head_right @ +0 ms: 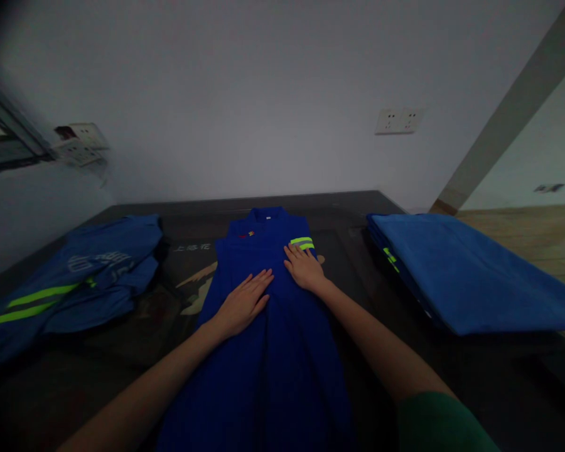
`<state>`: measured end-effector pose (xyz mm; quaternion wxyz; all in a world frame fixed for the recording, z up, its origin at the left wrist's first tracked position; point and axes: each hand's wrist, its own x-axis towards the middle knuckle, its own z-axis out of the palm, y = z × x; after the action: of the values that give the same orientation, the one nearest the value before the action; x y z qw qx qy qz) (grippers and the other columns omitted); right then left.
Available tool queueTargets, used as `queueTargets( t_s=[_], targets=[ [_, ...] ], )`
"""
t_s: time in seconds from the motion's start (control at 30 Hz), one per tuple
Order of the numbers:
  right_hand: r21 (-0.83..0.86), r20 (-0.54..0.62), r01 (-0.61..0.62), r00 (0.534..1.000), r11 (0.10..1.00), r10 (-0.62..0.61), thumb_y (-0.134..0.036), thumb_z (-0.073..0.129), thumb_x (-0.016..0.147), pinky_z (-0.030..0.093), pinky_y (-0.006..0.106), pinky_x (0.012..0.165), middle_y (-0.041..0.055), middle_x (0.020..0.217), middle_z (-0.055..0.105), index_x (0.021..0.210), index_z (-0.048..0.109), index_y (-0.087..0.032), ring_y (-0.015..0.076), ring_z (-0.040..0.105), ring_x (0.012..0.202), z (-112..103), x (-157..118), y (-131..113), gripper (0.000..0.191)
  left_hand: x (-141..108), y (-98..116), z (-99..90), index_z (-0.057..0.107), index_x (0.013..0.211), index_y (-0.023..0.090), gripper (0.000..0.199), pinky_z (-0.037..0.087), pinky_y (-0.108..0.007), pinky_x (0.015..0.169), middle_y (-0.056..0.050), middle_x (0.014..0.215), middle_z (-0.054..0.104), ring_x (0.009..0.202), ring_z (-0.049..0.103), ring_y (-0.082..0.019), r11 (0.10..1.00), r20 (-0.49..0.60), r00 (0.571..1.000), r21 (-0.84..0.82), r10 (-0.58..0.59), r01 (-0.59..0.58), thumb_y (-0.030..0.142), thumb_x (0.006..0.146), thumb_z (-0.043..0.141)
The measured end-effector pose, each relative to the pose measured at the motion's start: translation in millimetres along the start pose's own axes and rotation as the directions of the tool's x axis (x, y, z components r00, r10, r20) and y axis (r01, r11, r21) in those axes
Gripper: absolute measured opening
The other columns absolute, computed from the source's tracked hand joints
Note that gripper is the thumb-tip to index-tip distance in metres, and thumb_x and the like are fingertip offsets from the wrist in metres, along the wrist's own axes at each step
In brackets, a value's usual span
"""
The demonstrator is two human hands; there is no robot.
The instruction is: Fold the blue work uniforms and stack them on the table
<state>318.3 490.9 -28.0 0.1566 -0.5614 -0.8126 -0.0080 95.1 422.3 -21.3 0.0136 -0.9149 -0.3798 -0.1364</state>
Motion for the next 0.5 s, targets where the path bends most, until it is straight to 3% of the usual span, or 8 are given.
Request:
queueTargets(
  t_s=[0.13,0.27,0.4,0.5],
  targets=[
    [0.09,-0.078,-0.029,0.996,0.996,0.036,-0.018,0.031,0.094,0.03,0.047,0.112,0.0112,0.152,0.032,0.148,0.032,-0.017,0.0226,0.03,0.14,3,-1,12,0.053,-1,-1,0.8,0.034,0.144,0.017,0.048,0.023,-0.04,0.117,-0.007,0.152,0.033,0.142,0.027,-0.016,1.0,-0.009,1.0,-0.007,0.008,-0.008,0.034,0.099,0.029],
    [0.14,-0.169,-0.052,0.983,0.989,0.076,-0.004,0.034,0.086,0.03,0.044,0.113,0.0138,0.149,0.038,0.141,0.043,-0.013,0.0216,0.033,0.139,0,2,29,0.056,0,-2,1.8,0.034,0.144,0.017,0.048,0.023,-0.04,0.117,-0.007,0.152,0.033,0.141,0.027,-0.016,1.0,-0.018,1.0,-0.014,0.013,-0.013,0.034,0.099,0.03],
    [0.216,-0.317,-0.06,0.94,0.975,0.128,-0.004,0.037,0.085,0.038,0.041,0.108,0.0138,0.135,0.054,0.134,0.051,-0.014,0.0213,0.048,0.128,-14,0,30,0.052,1,-2,2.3,0.037,0.143,0.017,0.048,0.024,-0.04,0.117,-0.006,0.151,0.035,0.14,0.029,-0.016,1.0,-0.025,1.0,-0.023,0.012,-0.013,0.034,0.099,0.032],
    [0.232,-0.301,0.006,0.951,0.973,0.066,-0.012,0.043,0.088,0.043,0.04,0.103,0.0111,0.123,0.063,0.122,0.061,-0.017,0.0214,0.057,0.116,-22,-8,19,0.039,2,-3,2.6,0.039,0.141,0.017,0.047,0.024,-0.041,0.117,-0.007,0.151,0.036,0.14,0.031,-0.017,0.999,-0.032,0.999,-0.032,0.011,-0.012,0.034,0.098,0.034]
  ],
)
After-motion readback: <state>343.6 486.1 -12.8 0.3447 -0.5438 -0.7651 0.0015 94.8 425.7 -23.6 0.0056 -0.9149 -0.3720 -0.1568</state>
